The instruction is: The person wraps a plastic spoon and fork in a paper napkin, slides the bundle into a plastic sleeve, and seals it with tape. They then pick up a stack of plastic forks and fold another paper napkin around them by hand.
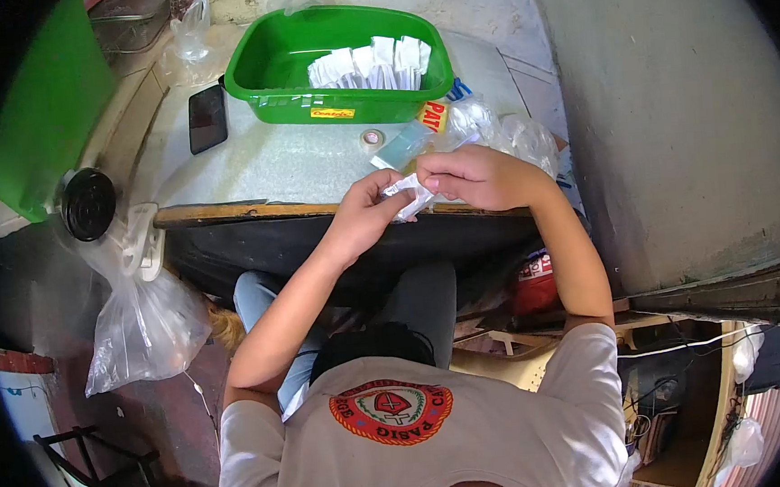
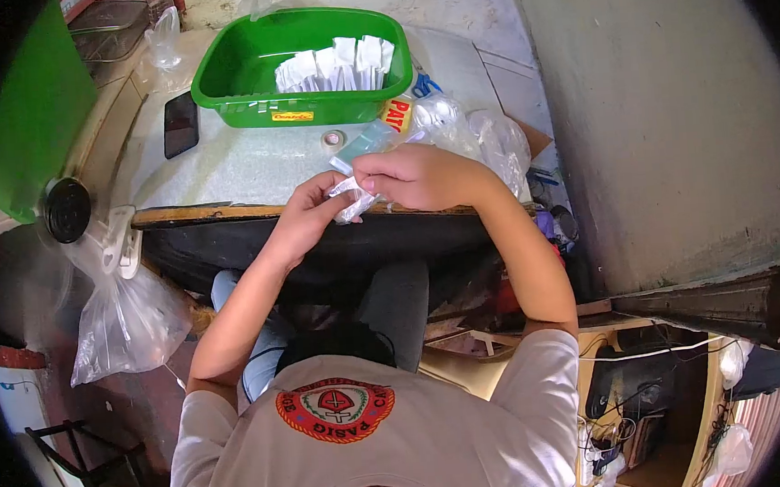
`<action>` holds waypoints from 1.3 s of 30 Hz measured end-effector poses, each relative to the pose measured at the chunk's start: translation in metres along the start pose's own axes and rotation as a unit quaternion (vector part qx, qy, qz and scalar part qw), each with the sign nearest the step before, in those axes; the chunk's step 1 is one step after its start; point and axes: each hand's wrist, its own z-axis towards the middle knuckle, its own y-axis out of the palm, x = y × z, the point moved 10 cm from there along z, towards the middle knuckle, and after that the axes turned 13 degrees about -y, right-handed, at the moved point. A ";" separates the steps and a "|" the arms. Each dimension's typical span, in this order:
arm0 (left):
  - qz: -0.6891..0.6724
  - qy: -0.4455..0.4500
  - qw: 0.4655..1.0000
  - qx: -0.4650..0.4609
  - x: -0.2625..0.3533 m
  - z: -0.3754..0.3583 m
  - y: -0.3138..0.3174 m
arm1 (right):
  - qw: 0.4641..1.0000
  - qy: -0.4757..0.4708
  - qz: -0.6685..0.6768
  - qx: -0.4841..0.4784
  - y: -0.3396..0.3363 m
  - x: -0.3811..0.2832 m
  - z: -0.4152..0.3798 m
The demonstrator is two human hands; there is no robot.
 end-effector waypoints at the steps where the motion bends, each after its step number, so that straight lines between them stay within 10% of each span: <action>1: 0.011 -0.001 1.000 0.002 -0.001 0.001 -0.001 | 1.000 -0.001 -0.023 0.003 -0.002 0.000 0.000; 39: 0.002 0.007 1.000 0.000 0.002 -0.004 -0.002 | 0.988 -0.001 -0.156 0.010 -0.008 -0.019 0.004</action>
